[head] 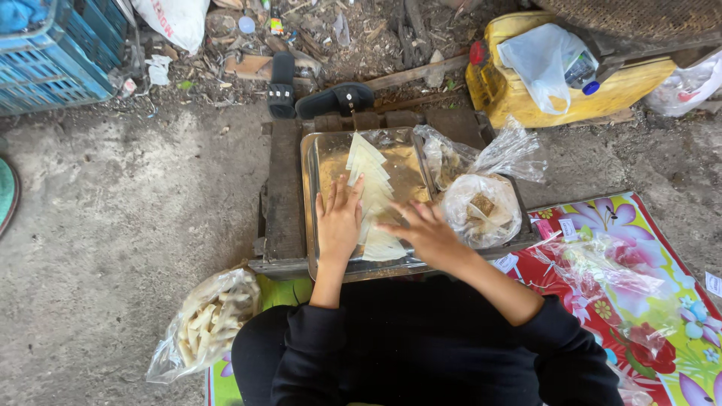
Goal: The person is folding triangular food items by hand. They use a spoon to scoop filling onto a wrapper placed on a metal tray, fold the corners into a triangle, and place the finished pieces into a plastic bag.
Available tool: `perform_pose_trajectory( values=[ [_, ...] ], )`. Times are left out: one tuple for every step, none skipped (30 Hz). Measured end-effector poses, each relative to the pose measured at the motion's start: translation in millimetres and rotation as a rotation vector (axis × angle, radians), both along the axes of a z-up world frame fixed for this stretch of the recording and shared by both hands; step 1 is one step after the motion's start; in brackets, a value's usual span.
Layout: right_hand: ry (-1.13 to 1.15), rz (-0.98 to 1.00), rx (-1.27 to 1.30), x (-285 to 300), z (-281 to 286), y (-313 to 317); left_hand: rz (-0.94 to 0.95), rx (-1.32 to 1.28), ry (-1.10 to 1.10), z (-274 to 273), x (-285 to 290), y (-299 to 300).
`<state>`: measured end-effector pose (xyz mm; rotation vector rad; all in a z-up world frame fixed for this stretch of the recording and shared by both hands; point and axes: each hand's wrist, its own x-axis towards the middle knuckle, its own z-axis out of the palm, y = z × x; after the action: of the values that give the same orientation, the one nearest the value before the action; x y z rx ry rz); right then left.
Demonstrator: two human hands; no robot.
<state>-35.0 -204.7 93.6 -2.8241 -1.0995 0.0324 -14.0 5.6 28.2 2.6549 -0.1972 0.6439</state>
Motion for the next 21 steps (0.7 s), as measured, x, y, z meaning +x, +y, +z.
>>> perform_pose_trajectory(
  values=[
    [-0.024,-0.003,0.001,-1.4,-4.2,2.1,-0.009,-0.020,-0.023,1.6,-2.2,0.7],
    [-0.044,-0.003,0.000,-1.5,-8.2,3.0,-0.015,-0.043,-0.043,1.3,-6.5,1.1],
    [-0.078,-0.031,-0.016,0.3,-11.6,3.5,-0.022,-0.065,-0.063,0.0,-10.7,1.3],
    [-0.113,-0.058,-0.033,3.1,-14.1,4.0,-0.010,-0.034,-0.059,-2.3,-15.0,0.0],
    [-0.147,-0.085,-0.049,6.5,-15.8,4.6,0.002,-0.002,-0.056,-5.4,-18.9,-2.8],
    [-0.144,-0.073,-0.113,10.2,-17.1,5.2,0.015,0.028,-0.048,-9.5,-23.7,-5.0],
    [-0.141,-0.060,-0.176,15.7,-17.0,6.0,0.023,0.065,-0.054,-13.6,-27.4,-6.5],
    [-0.138,-0.048,-0.237,18.7,-17.1,7.7,0.031,0.103,-0.060,-17.3,-30.4,-7.4],
    [-0.160,-0.057,-0.273,19.4,-17.7,11.2,0.039,0.142,-0.066,-20.4,-32.5,-7.7],
    [-0.184,-0.068,-0.309,21.8,-17.3,15.7,0.048,0.137,-0.065,-22.7,-32.9,-7.8],
    [-0.208,-0.078,-0.345,23.3,-16.7,19.6,0.057,0.132,-0.063,-24.5,-32.9,-7.2],
    [-0.181,-0.081,-0.447,25.3,-15.6,21.0,0.067,0.123,-0.059,-26.7,-33.8,-8.0],
    [-0.154,-0.084,-0.550,30.6,-14.0,23.1,0.067,0.127,-0.067,-28.3,-33.9,-7.7],
    [-0.127,-0.088,-0.652,36.1,-12.4,24.4,0.065,0.131,-0.076,-28.9,-33.0,-7.6],
    [-0.134,-0.098,-0.637,40.6,-11.7,25.0,0.064,0.136,-0.086,-29.1,-32.5,-7.6],
    [-0.142,-0.110,-0.619,46.1,-11.8,27.0,0.064,0.138,-0.078,-28.9,-31.9,-7.0],
    [-0.150,-0.122,-0.601,51.5,-12.8,28.3,0.065,0.140,-0.071,-28.7,-31.7,-7.4],
    [-0.148,-0.130,-0.572,55.8,-15.2,29.4,0.065,0.142,-0.061,-28.8,-32.4,-7.4],
    [-0.146,-0.137,-0.544,60.5,-18.0,30.3,0.062,0.136,-0.049,-28.9,-32.5,-6.9],
    [-0.145,-0.146,-0.516,64.9,-20.7,30.3,0.059,0.129,-0.038,-28.8,-32.2,-7.3],
    [-0.159,-0.166,-0.419,68.6,-23.3,29.7,0.055,0.122,-0.027,-28.7,-31.5,-7.4]
  ],
)
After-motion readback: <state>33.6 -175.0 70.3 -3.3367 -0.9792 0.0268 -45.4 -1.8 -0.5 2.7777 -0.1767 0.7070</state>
